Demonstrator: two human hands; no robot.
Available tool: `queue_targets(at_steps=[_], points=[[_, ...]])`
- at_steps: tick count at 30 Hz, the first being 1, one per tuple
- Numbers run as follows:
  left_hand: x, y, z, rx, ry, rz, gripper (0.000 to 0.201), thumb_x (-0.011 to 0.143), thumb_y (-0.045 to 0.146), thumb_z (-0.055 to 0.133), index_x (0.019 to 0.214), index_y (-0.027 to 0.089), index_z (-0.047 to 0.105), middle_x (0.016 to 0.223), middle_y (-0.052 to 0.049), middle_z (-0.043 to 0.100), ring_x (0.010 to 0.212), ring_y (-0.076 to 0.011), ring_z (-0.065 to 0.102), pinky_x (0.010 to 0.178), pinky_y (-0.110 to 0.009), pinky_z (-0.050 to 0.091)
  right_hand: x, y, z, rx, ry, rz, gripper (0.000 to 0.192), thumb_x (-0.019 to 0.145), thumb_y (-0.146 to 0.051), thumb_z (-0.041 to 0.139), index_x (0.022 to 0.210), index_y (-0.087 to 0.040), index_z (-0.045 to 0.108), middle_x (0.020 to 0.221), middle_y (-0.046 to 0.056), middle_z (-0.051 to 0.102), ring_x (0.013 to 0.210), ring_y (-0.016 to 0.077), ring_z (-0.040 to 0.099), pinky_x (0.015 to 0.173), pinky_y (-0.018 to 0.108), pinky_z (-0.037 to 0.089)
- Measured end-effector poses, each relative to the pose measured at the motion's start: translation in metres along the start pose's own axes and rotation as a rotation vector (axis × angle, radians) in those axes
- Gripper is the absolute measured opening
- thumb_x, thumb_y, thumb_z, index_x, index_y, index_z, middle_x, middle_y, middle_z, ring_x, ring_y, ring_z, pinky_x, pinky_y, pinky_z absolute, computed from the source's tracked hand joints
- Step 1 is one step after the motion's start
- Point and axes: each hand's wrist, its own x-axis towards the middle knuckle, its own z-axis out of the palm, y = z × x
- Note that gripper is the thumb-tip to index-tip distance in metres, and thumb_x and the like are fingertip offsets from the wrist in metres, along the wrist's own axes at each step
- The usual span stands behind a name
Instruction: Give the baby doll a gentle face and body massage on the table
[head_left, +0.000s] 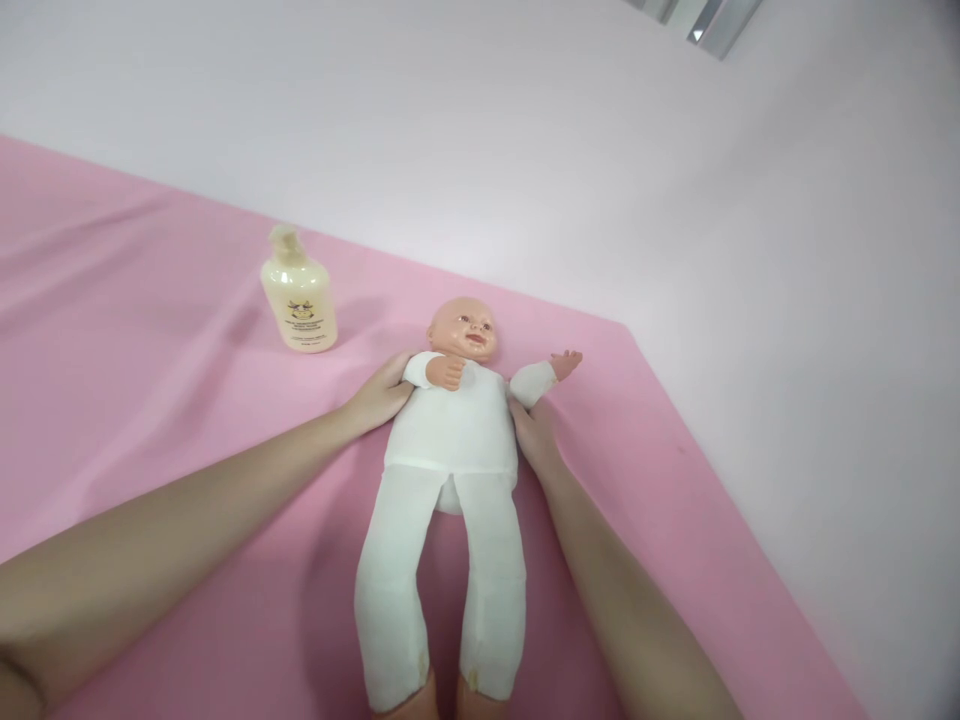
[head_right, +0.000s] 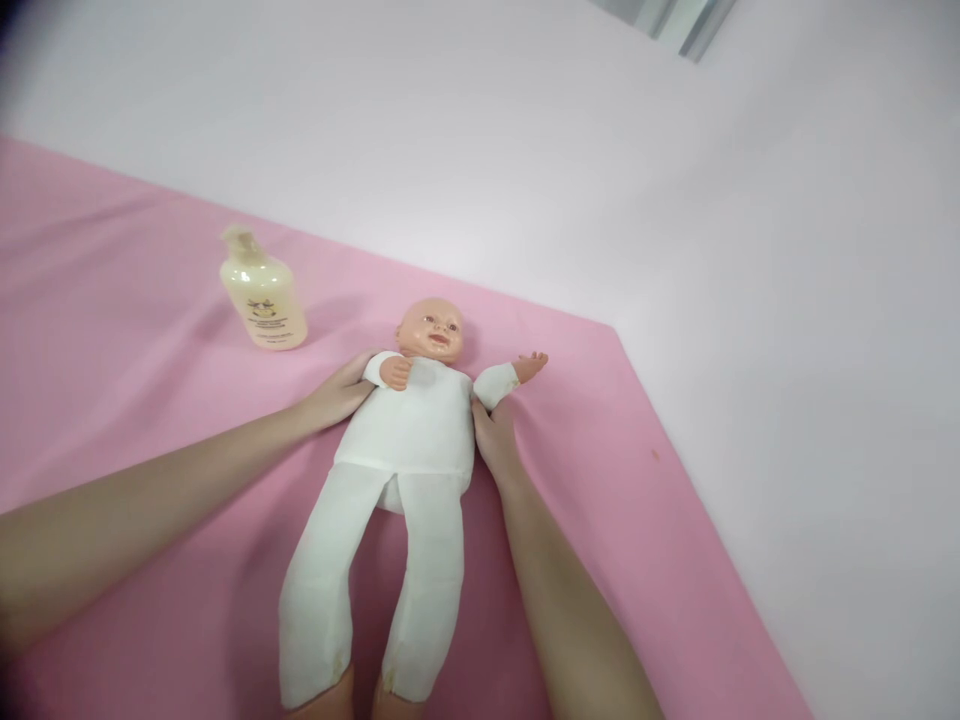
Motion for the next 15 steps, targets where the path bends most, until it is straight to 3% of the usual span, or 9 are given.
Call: queue_targets(at_steps=[15], points=[[-0.0004, 0.0004, -0.0007, -0.007, 0.002, 0.009, 0.046, 0.088, 0.027, 0.054, 0.134, 0.022, 0.058, 0.14, -0.009, 0.063, 0.13, -0.0309, 0.058, 0.111, -0.051, 0.046, -0.0004, -0.0038, 0.0005, -0.033, -0.006, 0.033, 0.046, 0.089, -0.053, 0.059, 0.123, -0.024, 0.07, 0.129, 0.009, 0.074, 0.133, 0.0339, 0.062, 0.117, 0.052, 0.044]])
